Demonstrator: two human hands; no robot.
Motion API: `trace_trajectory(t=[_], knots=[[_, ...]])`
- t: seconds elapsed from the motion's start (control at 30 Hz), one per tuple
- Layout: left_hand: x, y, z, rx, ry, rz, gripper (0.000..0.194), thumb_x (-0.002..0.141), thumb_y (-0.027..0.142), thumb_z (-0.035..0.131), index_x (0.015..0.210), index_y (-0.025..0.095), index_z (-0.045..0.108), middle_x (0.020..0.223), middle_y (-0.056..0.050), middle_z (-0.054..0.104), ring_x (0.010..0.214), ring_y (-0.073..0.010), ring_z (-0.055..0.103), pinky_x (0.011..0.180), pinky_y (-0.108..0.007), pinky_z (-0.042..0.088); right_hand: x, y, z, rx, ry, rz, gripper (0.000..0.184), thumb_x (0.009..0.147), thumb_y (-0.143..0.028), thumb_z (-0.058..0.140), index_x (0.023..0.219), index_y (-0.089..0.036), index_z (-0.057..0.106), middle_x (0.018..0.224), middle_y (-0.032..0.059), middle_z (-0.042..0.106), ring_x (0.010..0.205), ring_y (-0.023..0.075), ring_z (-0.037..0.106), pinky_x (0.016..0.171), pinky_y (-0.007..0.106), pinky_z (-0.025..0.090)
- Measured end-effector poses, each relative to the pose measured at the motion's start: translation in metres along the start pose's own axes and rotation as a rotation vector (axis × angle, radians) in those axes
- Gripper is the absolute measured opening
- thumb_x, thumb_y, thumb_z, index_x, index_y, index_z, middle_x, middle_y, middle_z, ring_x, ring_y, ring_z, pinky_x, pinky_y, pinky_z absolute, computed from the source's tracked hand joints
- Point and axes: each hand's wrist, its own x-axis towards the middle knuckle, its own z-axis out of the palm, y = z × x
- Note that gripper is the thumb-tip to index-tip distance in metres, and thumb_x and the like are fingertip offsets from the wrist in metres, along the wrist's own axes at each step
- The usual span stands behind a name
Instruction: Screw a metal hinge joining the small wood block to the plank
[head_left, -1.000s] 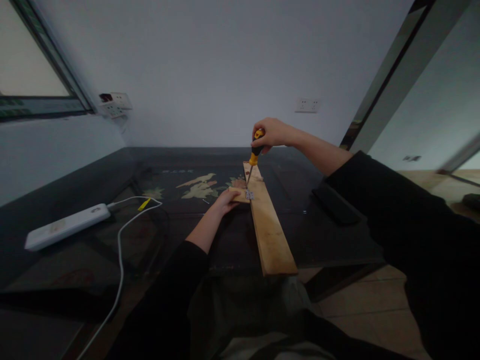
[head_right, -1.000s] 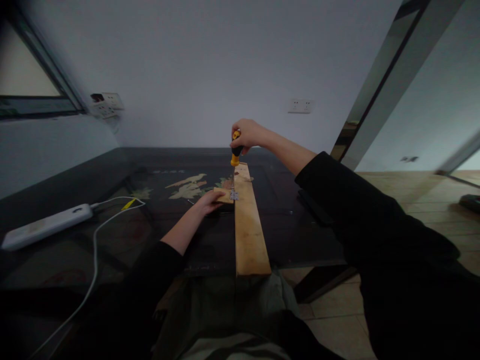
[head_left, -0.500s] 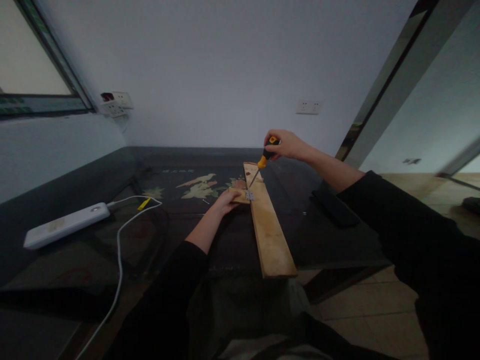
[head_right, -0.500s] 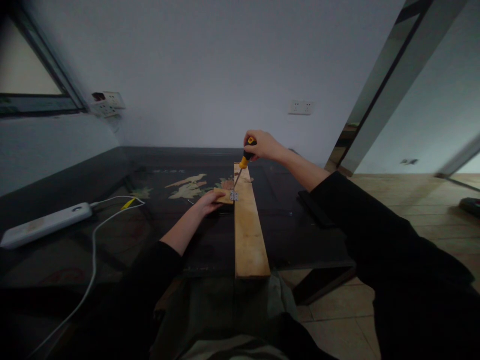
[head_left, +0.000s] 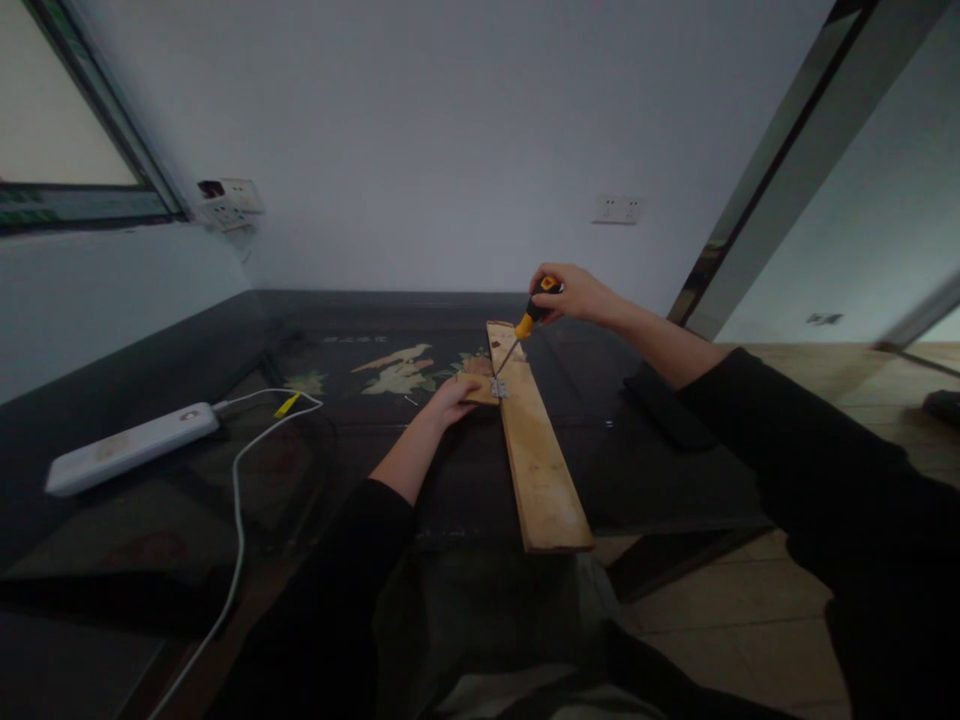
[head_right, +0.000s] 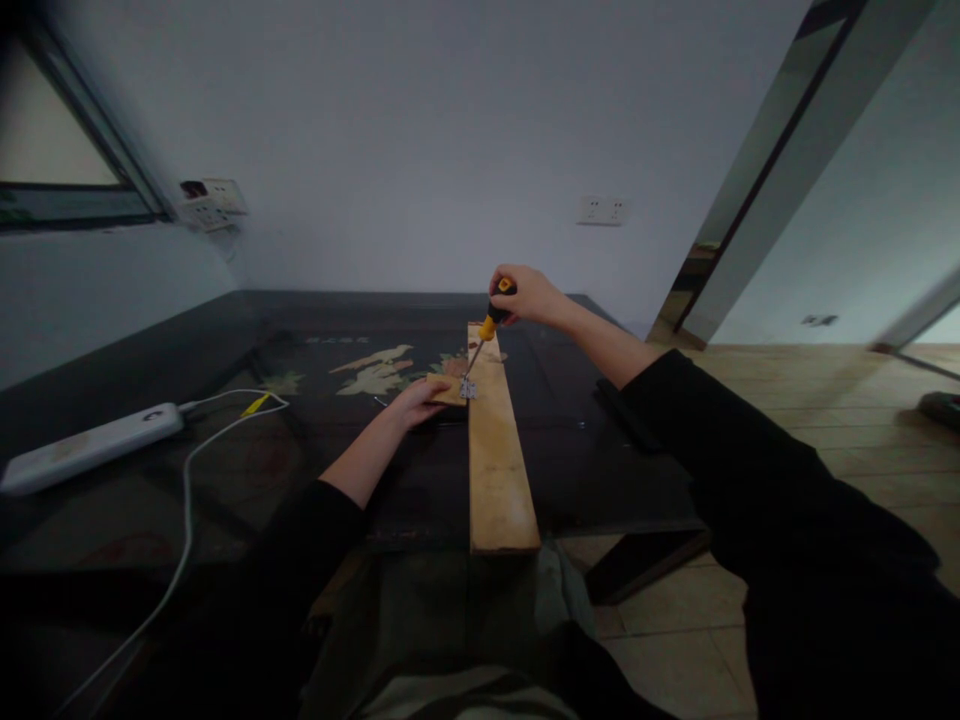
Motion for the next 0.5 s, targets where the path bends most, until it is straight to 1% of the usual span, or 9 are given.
trace_trajectory(t=[0.13, 0.27, 0.33, 0.5], knots=[[-0.0036, 0.0018, 0.0016, 0.033, -0.011, 0.003, 0.035, 0.085, -0.007, 0.055, 0.115, 0.006, 0.066, 0.081, -0.008, 0.072, 0.065, -0.0133, 0.069, 0.076, -0.028, 0.061, -0.0015, -0.0021, -0.0007, -0.003, -0.008, 0.001, 0.017, 0.080, -0.017, 0.070, 0.096, -0.016, 0.065, 0.096, 0.0070, 0.064, 0.073, 0.0162, 0.067, 0.062, 0.032, 0.062], [-0.0030, 0.0019, 0.0025, 0.021, -0.009, -0.001, 0.039, 0.082, -0.008, 0.057, 0.116, 0.008, 0.066, 0.086, -0.009, 0.074, 0.067, -0.0142, 0.070, 0.074, -0.027, 0.062, -0.0035, -0.0049, -0.0015, -0.021, -0.022, 0.001, 0.018, 0.081, -0.018, 0.070, 0.098, -0.017, 0.065, 0.093, 0.0061, 0.064, 0.072, 0.0158, 0.067, 0.062, 0.032, 0.061], [-0.0025, 0.0020, 0.0027, 0.015, 0.006, -0.003, 0.038, 0.082, -0.008, 0.059, 0.114, 0.008, 0.067, 0.087, -0.010, 0.074, 0.066, -0.0144, 0.071, 0.073, -0.027, 0.062, -0.0044, -0.0060, -0.0020, -0.030, -0.027, -0.011, 0.019, 0.080, -0.019, 0.071, 0.098, -0.017, 0.065, 0.093, 0.0057, 0.064, 0.071, 0.0157, 0.066, 0.062, 0.031, 0.061], [-0.0033, 0.0028, 0.0036, 0.052, 0.023, 0.001, 0.036, 0.086, -0.007, 0.054, 0.118, 0.007, 0.065, 0.080, -0.007, 0.072, 0.063, -0.0127, 0.069, 0.075, -0.027, 0.062, -0.0051, -0.0067, -0.0023, -0.039, -0.047, -0.040, 0.020, 0.080, -0.020, 0.071, 0.099, -0.017, 0.065, 0.092, 0.0050, 0.064, 0.073, 0.0154, 0.065, 0.062, 0.030, 0.059]])
